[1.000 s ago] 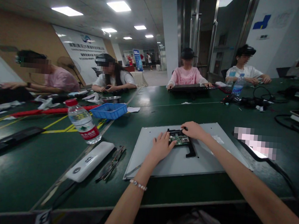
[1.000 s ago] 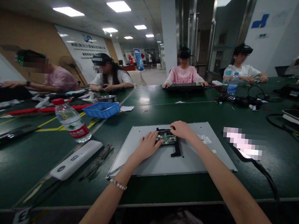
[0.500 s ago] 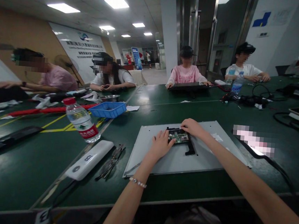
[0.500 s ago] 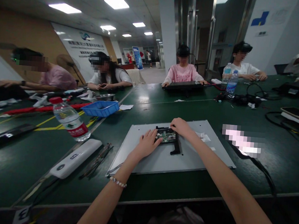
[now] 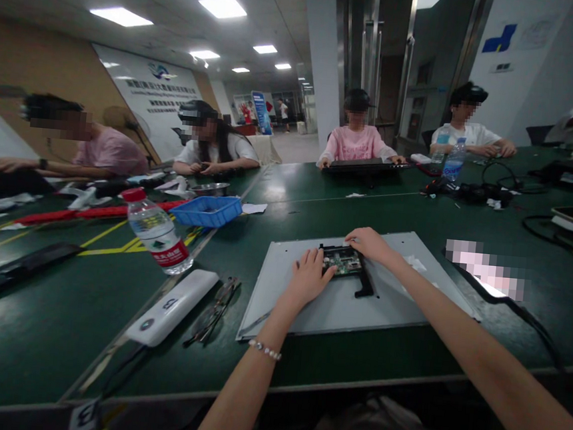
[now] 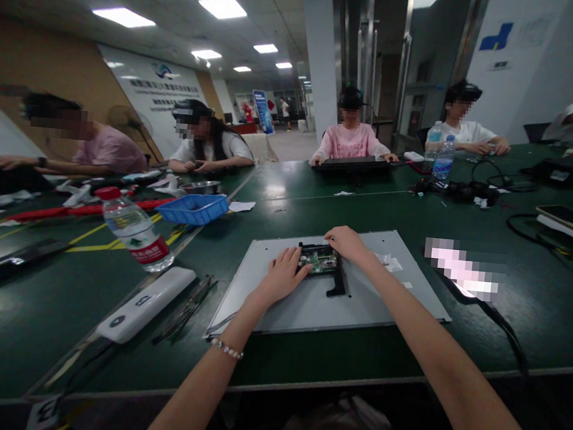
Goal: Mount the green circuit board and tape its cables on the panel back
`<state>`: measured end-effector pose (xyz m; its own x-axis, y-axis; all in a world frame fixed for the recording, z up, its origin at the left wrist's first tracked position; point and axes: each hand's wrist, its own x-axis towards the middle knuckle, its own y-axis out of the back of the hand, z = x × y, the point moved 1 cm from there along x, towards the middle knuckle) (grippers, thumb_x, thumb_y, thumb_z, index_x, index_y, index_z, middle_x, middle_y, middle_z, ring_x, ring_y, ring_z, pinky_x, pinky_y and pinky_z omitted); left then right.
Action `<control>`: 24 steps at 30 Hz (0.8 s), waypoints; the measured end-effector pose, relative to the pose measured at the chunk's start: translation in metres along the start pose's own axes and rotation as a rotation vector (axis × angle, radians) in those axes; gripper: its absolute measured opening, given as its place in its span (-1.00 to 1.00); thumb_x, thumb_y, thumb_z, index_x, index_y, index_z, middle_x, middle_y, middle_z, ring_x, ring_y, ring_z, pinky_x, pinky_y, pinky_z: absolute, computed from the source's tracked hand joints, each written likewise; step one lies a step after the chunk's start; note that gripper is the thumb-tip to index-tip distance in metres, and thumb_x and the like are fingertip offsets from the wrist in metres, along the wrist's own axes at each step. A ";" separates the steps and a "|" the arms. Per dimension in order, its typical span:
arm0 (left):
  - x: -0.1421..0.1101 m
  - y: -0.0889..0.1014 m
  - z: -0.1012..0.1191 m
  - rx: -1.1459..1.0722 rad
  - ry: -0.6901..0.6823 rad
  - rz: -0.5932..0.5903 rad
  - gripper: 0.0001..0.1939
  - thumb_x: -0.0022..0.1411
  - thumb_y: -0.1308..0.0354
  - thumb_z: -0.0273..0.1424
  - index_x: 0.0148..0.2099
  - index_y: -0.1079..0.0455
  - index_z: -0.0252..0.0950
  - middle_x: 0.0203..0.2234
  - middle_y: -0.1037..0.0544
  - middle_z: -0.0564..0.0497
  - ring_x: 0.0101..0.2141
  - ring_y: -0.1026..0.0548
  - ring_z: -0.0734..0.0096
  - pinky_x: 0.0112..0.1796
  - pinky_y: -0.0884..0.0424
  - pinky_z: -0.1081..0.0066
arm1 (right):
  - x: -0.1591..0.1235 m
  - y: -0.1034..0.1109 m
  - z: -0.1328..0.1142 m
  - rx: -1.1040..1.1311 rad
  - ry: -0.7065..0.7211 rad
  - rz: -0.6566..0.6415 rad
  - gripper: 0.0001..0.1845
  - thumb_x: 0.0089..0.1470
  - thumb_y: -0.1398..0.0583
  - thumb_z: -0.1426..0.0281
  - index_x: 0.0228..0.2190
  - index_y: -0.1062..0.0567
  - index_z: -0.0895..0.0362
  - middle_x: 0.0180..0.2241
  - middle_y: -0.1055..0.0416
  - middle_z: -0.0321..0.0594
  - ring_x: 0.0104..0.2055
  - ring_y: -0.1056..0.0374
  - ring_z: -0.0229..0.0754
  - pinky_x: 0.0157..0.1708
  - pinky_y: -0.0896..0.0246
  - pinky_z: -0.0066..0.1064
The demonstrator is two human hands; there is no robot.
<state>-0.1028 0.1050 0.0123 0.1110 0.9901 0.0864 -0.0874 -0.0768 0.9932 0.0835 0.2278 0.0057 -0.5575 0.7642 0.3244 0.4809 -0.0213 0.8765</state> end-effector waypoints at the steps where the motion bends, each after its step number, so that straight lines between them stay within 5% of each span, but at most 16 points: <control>1: 0.000 0.000 0.000 0.000 0.001 0.001 -0.33 0.38 0.25 -0.06 0.35 0.03 -0.39 0.31 -0.07 -0.24 0.30 0.00 0.05 0.19 -0.05 0.02 | 0.000 0.002 0.000 0.007 -0.007 0.008 -0.73 0.13 -0.13 0.48 -0.19 -0.60 0.13 -0.11 -0.54 -0.17 -0.04 -0.41 -0.13 0.02 -0.20 -0.39; 9: 0.000 -0.001 0.000 -0.017 0.009 0.008 -0.30 0.37 0.25 -0.04 0.37 0.07 -0.40 0.32 -0.03 -0.24 0.30 0.02 0.04 0.20 -0.03 0.01 | -0.013 0.036 0.019 -0.045 -0.064 -0.060 -0.73 0.09 -0.16 0.44 -0.18 -0.60 0.12 -0.08 -0.52 -0.14 -0.02 -0.40 -0.07 0.00 -0.21 -0.36; 18: -0.001 0.005 0.002 -0.017 0.004 0.012 -0.33 0.37 0.25 -0.05 0.37 0.07 -0.34 0.32 -0.03 -0.24 0.31 0.03 0.04 0.20 0.01 -0.03 | -0.080 0.055 0.075 -0.138 -0.424 -0.164 -0.59 -0.03 -0.26 0.32 -0.10 -0.57 0.17 -0.09 -0.50 0.03 -0.10 -0.44 0.02 -0.17 -0.31 -0.32; 24: 0.000 0.002 0.000 0.000 0.005 0.008 -0.33 0.37 0.25 -0.04 0.34 0.01 -0.35 0.32 -0.05 -0.24 0.31 0.03 0.02 0.19 -0.02 -0.03 | -0.096 0.059 0.076 -0.197 -0.595 -0.125 -0.64 0.00 -0.24 0.19 -0.20 -0.58 0.14 -0.22 -0.53 0.05 -0.21 -0.47 0.03 -0.27 -0.30 -0.28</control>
<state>-0.1031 0.1051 0.0145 0.1054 0.9900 0.0940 -0.0888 -0.0847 0.9924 0.2169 0.2023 -0.0008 -0.1026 0.9946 0.0125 0.2715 0.0159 0.9623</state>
